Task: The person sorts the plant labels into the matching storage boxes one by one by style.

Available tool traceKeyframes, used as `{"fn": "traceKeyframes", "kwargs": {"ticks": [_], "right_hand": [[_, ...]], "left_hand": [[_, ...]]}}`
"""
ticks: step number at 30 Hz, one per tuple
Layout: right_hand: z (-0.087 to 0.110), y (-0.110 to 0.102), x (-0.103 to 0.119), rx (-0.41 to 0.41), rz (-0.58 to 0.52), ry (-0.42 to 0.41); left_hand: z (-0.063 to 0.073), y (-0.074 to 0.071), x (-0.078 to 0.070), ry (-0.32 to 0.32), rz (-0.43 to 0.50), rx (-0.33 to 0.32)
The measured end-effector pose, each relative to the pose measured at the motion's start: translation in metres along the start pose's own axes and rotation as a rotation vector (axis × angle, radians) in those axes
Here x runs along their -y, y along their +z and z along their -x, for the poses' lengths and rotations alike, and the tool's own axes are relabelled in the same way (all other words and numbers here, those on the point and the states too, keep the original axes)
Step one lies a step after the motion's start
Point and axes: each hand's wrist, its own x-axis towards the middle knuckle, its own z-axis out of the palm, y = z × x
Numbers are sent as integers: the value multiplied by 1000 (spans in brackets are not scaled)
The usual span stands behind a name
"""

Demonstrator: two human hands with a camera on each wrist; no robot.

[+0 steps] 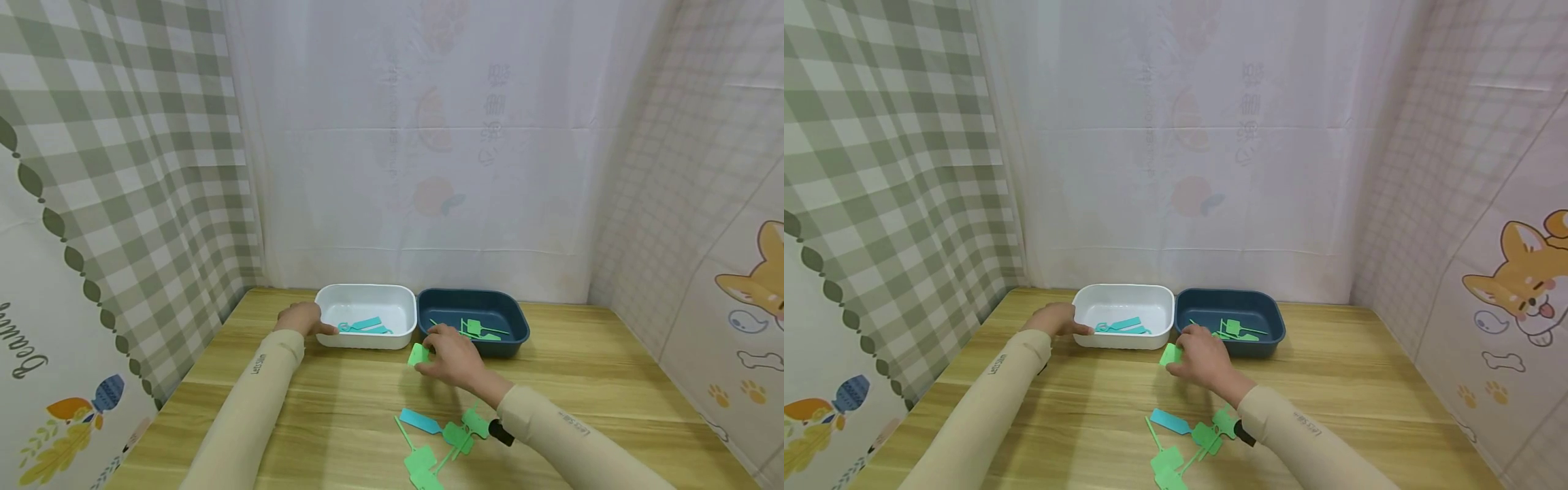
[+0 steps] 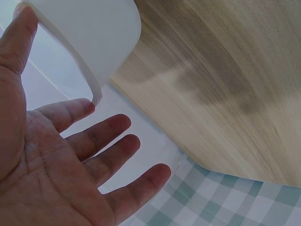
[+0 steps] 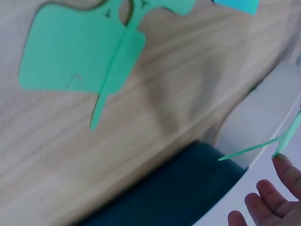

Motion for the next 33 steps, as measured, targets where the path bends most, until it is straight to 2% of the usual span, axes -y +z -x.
{"fn": "traceKeyframes", "kwargs": {"ticks": [13, 23, 33], "right_hand": [[-10, -17, -24, 3, -23, 46], [-13, -24, -41, -14, 32, 40], [-16, -33, -64, -35, 57, 71]], "left_hand": [[4, 1, -1, 2, 6, -8], [-1, 3, 2, 4, -2, -13], [1, 2, 0, 6, 4, -12]]}}
